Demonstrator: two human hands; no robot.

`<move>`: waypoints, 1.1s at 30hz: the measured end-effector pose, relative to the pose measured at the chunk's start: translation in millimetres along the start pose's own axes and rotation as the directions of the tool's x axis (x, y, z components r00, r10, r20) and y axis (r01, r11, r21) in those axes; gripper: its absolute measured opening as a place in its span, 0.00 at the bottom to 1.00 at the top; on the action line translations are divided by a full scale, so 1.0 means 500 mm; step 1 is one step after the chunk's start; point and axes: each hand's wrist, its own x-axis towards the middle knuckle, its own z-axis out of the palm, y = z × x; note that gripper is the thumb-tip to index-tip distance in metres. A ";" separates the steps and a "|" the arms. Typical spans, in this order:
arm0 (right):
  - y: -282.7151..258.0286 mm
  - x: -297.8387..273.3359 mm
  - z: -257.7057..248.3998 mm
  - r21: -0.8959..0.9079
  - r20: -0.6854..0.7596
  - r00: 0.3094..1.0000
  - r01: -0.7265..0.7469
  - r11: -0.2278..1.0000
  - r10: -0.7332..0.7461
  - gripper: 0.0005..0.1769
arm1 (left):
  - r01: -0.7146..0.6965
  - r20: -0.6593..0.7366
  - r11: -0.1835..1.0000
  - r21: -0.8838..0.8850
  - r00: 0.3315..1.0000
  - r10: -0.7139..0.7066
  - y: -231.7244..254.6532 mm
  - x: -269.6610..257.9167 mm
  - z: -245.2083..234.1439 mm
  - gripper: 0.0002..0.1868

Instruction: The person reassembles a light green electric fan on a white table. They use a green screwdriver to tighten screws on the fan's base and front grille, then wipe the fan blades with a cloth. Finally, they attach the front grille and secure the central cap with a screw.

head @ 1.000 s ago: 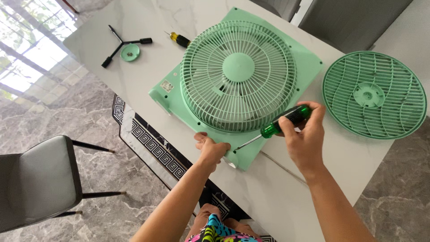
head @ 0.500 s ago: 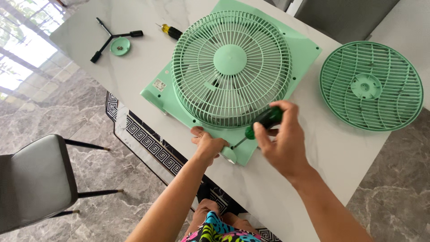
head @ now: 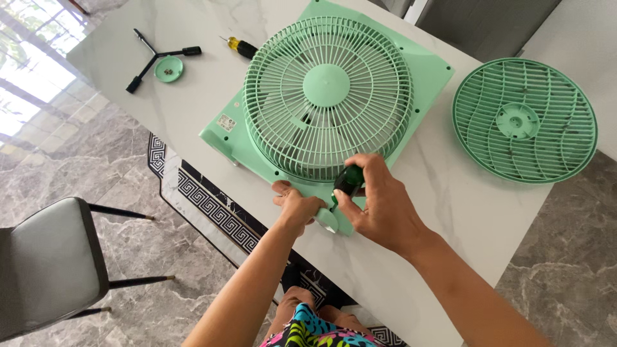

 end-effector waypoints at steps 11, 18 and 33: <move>0.007 -0.002 -0.009 -0.016 0.078 0.996 0.055 0.998 -0.054 0.28 | -0.047 0.004 0.999 0.001 0.999 0.047 -0.005 -0.007 -0.008 0.49; 0.000 0.015 -0.039 0.024 0.247 0.969 0.019 1.000 -0.025 0.26 | -0.050 0.023 0.999 0.003 0.998 0.050 -0.008 -0.005 -0.009 0.51; -0.043 0.054 -0.069 -0.057 0.468 0.882 0.097 0.994 -0.059 0.25 | -0.038 0.011 0.999 0.008 0.999 0.038 -0.012 0.008 -0.008 0.51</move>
